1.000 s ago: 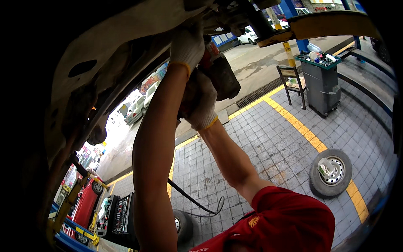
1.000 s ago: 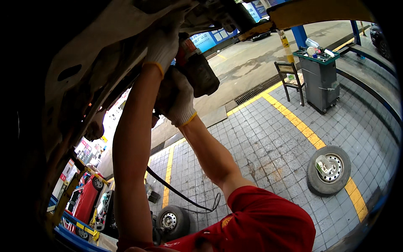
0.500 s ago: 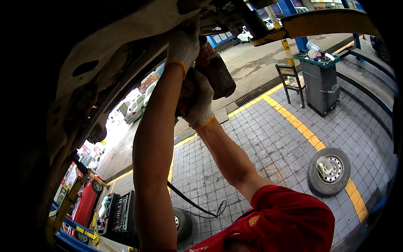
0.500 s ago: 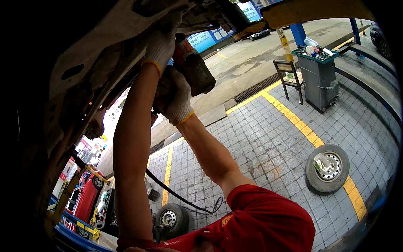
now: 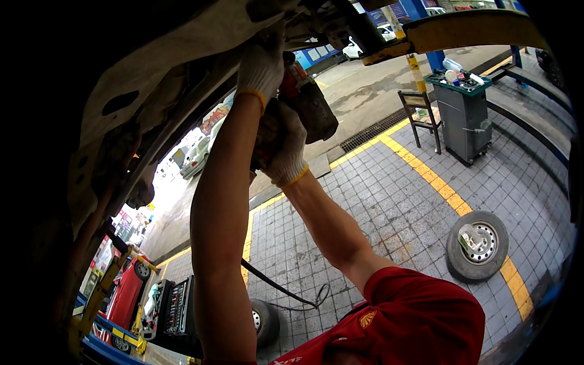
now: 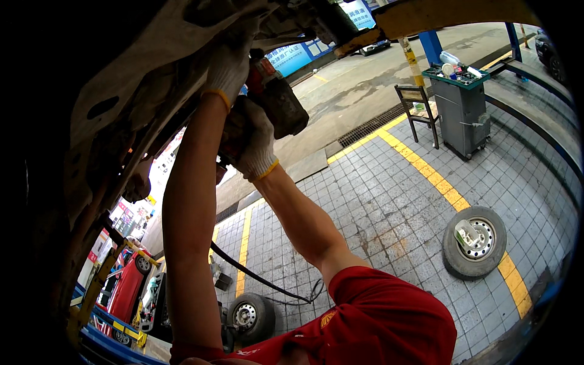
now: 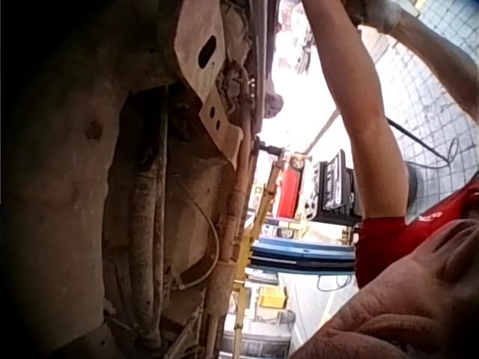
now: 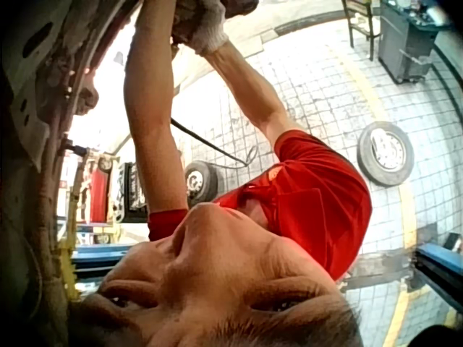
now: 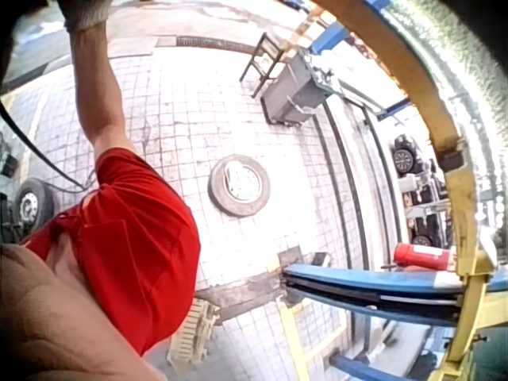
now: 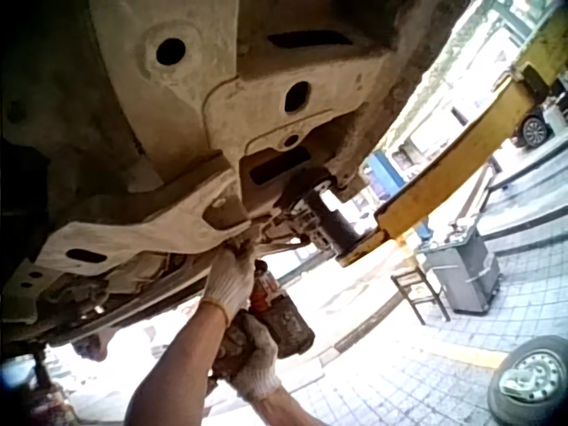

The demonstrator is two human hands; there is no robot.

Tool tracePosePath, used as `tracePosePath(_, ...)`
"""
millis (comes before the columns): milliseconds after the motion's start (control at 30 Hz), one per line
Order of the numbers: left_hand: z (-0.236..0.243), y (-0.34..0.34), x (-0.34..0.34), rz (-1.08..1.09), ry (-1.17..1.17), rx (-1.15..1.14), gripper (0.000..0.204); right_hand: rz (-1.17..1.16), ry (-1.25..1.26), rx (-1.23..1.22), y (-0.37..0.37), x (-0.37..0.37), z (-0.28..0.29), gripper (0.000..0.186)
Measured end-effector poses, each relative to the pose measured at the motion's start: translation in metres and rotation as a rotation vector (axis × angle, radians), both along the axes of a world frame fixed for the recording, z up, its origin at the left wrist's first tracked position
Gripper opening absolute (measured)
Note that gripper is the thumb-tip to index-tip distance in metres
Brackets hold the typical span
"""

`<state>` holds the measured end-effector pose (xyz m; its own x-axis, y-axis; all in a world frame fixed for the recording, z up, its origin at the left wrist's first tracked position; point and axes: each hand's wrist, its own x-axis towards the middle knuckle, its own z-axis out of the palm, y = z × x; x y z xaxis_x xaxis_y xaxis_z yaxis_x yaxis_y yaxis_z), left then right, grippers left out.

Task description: The person uses a pneumatic impact wrench to remove bolts from the underside of a vehicle. They detach a large metal underbody panel and place it on the floor. The person then picks up the panel and scrapes off debris from its surface with their gloved hands.

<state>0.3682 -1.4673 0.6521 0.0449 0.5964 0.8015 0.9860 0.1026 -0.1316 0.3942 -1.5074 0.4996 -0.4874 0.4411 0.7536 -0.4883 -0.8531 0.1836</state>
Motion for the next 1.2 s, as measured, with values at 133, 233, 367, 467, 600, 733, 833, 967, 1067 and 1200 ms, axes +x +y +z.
tracePosePath(133,-0.006,-0.002,-0.005,0.052,0.114,0.026,0.042,0.025,0.006,-0.012,-0.002,0.002,0.001,0.027)
tracePosePath(233,-0.005,-0.002,-0.005,0.018,0.175,0.077,0.042,0.017,0.01,-0.01,-0.003,0.005,0.002,0.027)
tracePosePath(367,-0.005,-0.004,0.006,-0.026,-0.045,0.054,0.043,0.031,0.084,0.016,-0.002,-0.001,-0.001,0.025)
tracePosePath(467,-0.006,-0.006,0.009,-0.044,-0.075,0.044,0.045,0.004,0.064,0.005,-0.002,0.001,-0.002,0.025)
tracePosePath(600,0.001,-0.005,0.001,0.013,0.077,-0.021,0.048,0.042,0.07,0.029,0.002,-0.001,-0.004,0.027)
tracePosePath(733,-0.005,0.002,-0.01,-0.18,-0.123,0.088,0.07,0.026,0.015,-0.017,-0.009,0.01,0.002,0.03)
tracePosePath(833,-0.005,0.005,-0.006,-0.271,-0.125,0.087,0.068,0.03,0.092,0.004,0.0,-0.002,-0.003,0.028)
tracePosePath(967,-0.004,0.001,-0.005,-0.317,-0.138,0.076,0.066,-0.046,0.019,-0.017,-0.004,-0.004,-0.001,0.025)
tracePosePath(1067,-0.001,0.011,-0.021,-0.306,-0.215,0.068,0.064,0.004,0.067,0.013,-0.002,-0.003,-0.003,0.027)
tracePosePath(1200,-0.003,0.008,-0.008,-0.167,-0.162,0.019,0.065,-0.007,-0.013,0.002,-0.001,0.009,-0.003,0.022)
